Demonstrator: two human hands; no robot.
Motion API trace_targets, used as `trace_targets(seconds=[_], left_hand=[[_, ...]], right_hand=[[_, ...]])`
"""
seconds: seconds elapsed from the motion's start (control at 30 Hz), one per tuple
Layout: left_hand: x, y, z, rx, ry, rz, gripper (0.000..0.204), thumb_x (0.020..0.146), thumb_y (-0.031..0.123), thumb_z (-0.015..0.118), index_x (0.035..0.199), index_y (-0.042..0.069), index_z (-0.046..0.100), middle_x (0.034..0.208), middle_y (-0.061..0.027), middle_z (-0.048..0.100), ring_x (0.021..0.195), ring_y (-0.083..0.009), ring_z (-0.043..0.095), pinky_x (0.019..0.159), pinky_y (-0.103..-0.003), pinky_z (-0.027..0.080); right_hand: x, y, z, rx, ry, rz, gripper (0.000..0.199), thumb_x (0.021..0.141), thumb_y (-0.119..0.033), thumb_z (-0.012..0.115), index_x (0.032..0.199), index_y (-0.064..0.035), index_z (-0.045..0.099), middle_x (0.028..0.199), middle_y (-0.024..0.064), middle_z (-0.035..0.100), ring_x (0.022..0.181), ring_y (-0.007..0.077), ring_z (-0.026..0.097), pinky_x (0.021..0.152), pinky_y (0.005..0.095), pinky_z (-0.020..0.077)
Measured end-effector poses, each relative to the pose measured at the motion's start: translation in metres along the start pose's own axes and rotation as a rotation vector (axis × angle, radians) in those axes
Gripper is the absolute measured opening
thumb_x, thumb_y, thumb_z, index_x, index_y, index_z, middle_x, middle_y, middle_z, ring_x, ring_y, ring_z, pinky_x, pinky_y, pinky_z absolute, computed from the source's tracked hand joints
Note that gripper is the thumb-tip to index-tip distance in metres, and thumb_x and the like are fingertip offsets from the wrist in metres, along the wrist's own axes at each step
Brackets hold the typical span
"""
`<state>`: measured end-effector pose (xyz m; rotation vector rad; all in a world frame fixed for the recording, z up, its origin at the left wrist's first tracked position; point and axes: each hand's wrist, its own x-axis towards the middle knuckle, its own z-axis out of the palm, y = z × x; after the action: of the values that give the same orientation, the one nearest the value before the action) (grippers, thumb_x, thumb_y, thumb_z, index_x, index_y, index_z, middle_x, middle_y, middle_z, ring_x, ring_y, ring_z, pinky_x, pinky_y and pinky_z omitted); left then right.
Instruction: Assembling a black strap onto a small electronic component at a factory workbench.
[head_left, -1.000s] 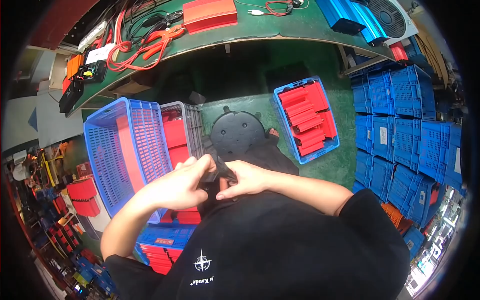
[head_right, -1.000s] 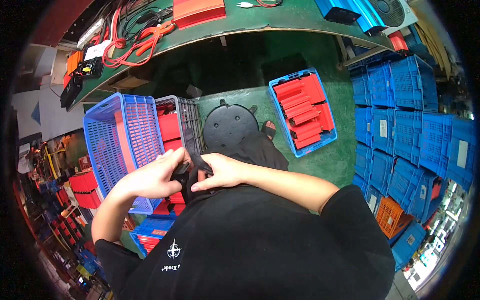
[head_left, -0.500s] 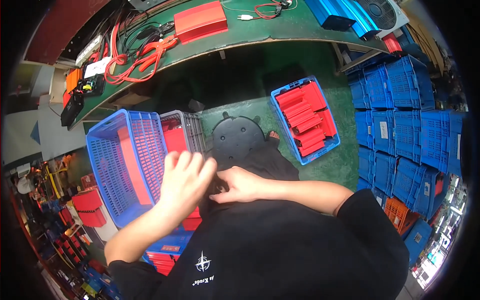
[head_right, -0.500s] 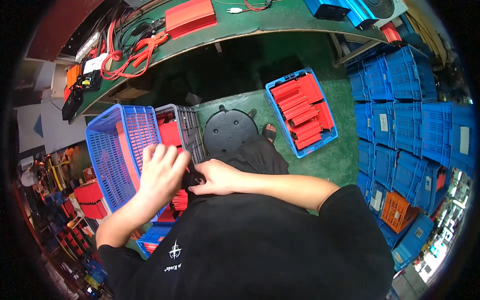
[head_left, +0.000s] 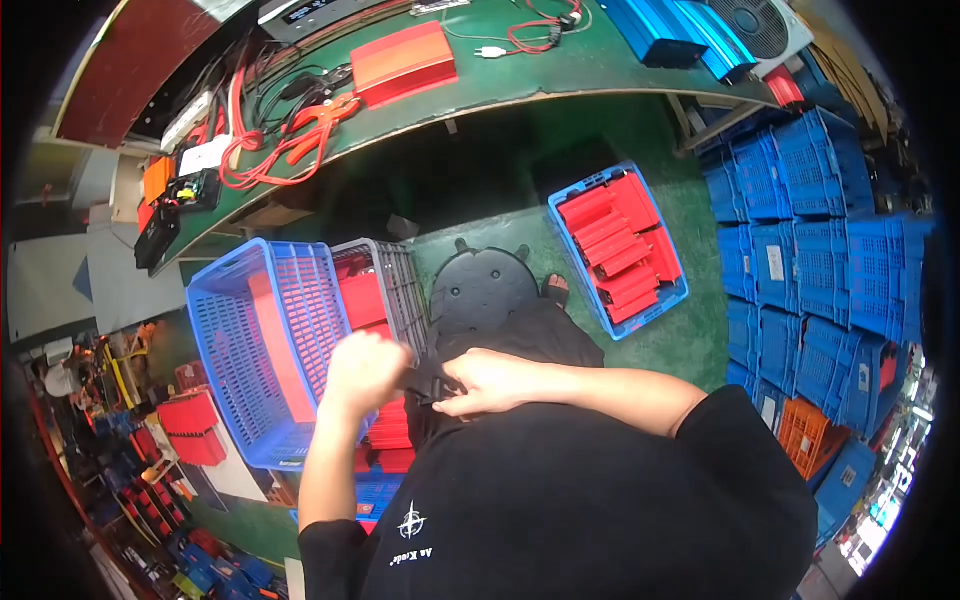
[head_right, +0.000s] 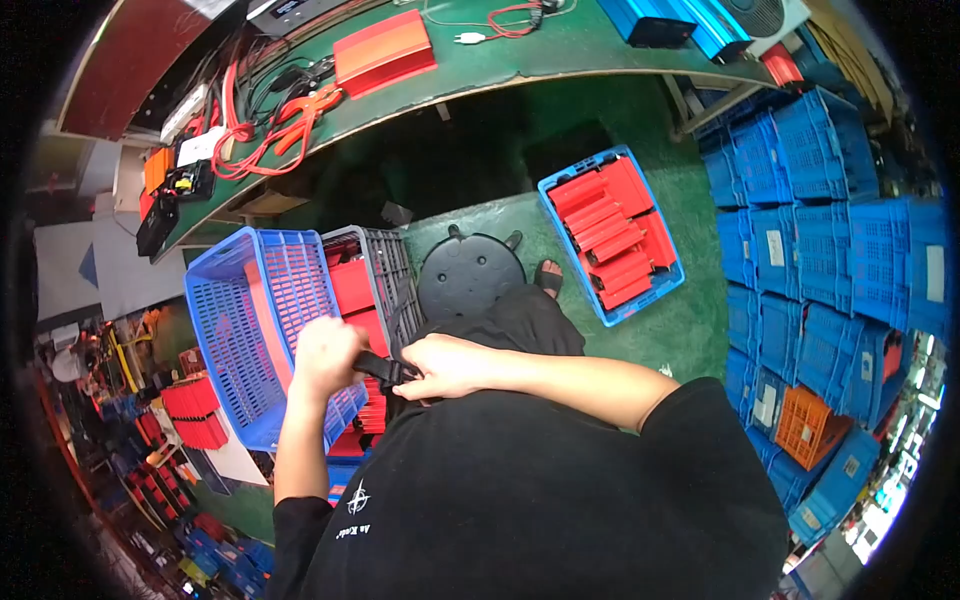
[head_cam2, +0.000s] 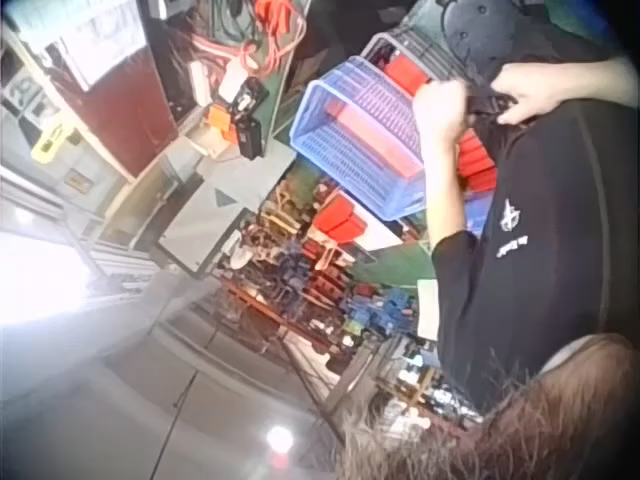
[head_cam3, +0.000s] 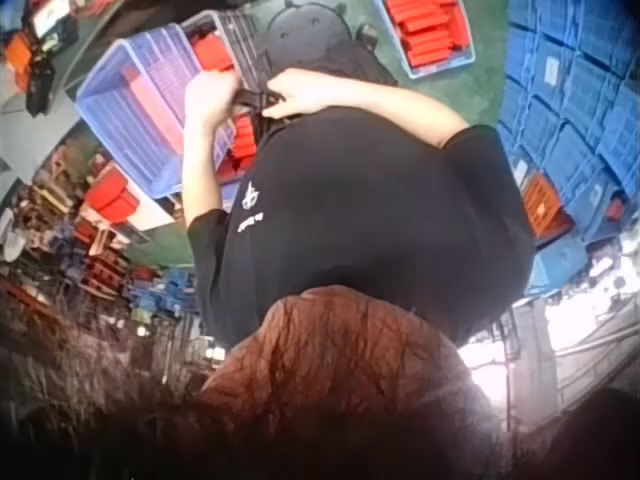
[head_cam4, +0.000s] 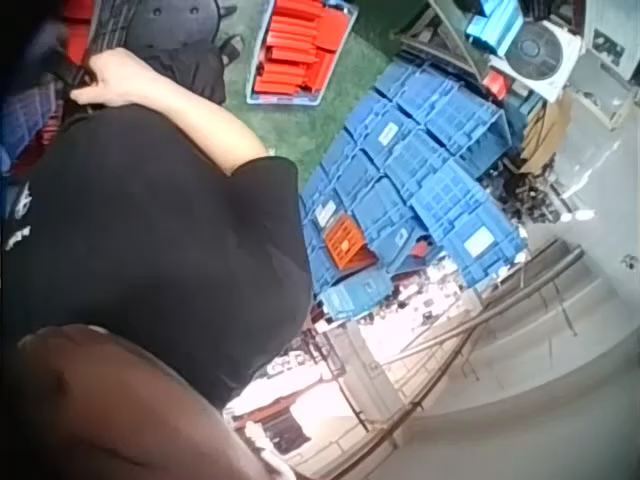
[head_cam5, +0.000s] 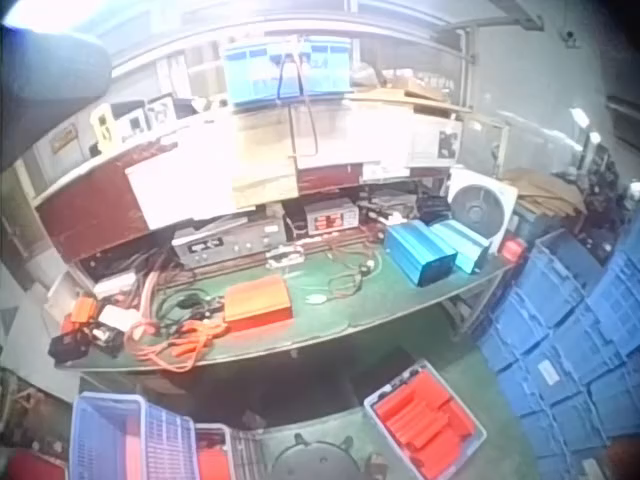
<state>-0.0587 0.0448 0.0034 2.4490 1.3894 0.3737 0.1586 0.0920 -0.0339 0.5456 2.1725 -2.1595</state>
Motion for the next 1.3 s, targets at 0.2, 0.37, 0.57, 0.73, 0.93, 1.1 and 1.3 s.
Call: trace_targets(seconds=[0.2, 0.37, 0.57, 0.73, 0.93, 1.1, 1.3], left_hand=[[0.033, 0.025, 0.006, -0.788, 0.446, -0.871, 0.035, 0.087, 0.015, 0.064, 0.118, 0.005, 0.053, 0.069, -0.0057, 0.056, 0.064, -0.0154, 0.058, 0.058, -0.029, 0.045], [0.031, 0.033, 0.057, -1.259, 0.631, -1.017, 0.026, 0.091, 0.023, 0.062, 0.108, 0.004, 0.056, 0.076, -0.0024, 0.058, 0.059, -0.0097, 0.051, 0.052, -0.026, 0.041], [0.016, 0.024, 0.048, 0.003, 0.701, -0.282, 0.011, 0.08, 0.013, 0.061, 0.089, 0.008, 0.058, 0.066, -0.0076, 0.059, 0.059, -0.0266, 0.061, 0.051, -0.039, 0.048], [0.006, 0.028, 0.001, -0.785, 0.514, -0.887, 0.022, 0.091, 0.022, 0.059, 0.099, 0.002, 0.059, 0.072, -0.0126, 0.062, 0.07, -0.0208, 0.062, 0.064, -0.032, 0.048], [0.009, 0.048, 0.049, -1.672, 0.815, -1.156, 0.032, 0.095, 0.034, 0.055, 0.107, 0.005, 0.059, 0.094, -0.0038, 0.061, 0.085, -0.0113, 0.053, 0.074, -0.027, 0.044], [0.021, 0.055, 0.061, -1.481, 1.298, -1.152, 0.024, 0.095, 0.031, 0.057, 0.097, 0.007, 0.056, 0.087, 0.0018, 0.058, 0.084, -0.0075, 0.05, 0.076, -0.025, 0.041], [-0.023, 0.072, 0.053, -0.009, 1.084, -0.601, 0.024, 0.077, 0.017, 0.066, 0.068, 0.006, 0.047, 0.052, -0.0092, 0.051, 0.048, -0.0332, 0.054, 0.041, -0.039, 0.039]], right_hand=[[0.014, -0.011, -0.009, 0.015, -0.103, 0.048, 0.036, 0.09, -0.034, 0.058, 0.076, -0.0005, 0.057, 0.066, 0.0094, 0.066, 0.064, 0.0225, 0.065, 0.064, 0.0363, 0.0503], [0.008, -0.003, -0.011, 0.018, -0.108, 0.123, 0.025, 0.092, -0.025, 0.058, 0.084, -0.0013, 0.06, 0.068, 0.0038, 0.065, 0.062, 0.0105, 0.06, 0.059, 0.027, 0.0466], [0.02, -0.002, -0.008, 0.075, -0.28, 0.235, 0.02, 0.094, -0.017, 0.052, 0.089, 0.0003, 0.06, 0.065, 0.0024, 0.065, 0.054, 0.0057, 0.051, 0.052, 0.0232, 0.0407], [0.025, -0.016, -0.015, 0.033, -0.297, 0.232, 0.023, 0.096, -0.018, 0.049, 0.09, 0.0015, 0.059, 0.066, 0.004, 0.065, 0.053, 0.0069, 0.051, 0.051, 0.0227, 0.04], [0.019, 0.002, -0.016, 0.058, -0.202, 0.105, 0.015, 0.094, -0.013, 0.048, 0.093, 0.0016, 0.052, 0.064, 0.0105, 0.063, 0.051, 0.0156, 0.059, 0.047, 0.0258, 0.0438], [0.022, -0.026, -0.019, -0.04, -0.304, 0.151, 0.025, 0.093, -0.019, 0.053, 0.11, 0.0003, 0.052, 0.084, 0.014, 0.065, 0.07, 0.021, 0.06, 0.067, 0.0324, 0.0465], [0.044, 0.024, -0.012, -0.062, -0.574, 0.101, 0.015, 0.093, -0.004, 0.048, 0.104, 0.0065, 0.052, 0.076, 0.0119, 0.063, 0.054, 0.0199, 0.06, 0.053, 0.0278, 0.048]])
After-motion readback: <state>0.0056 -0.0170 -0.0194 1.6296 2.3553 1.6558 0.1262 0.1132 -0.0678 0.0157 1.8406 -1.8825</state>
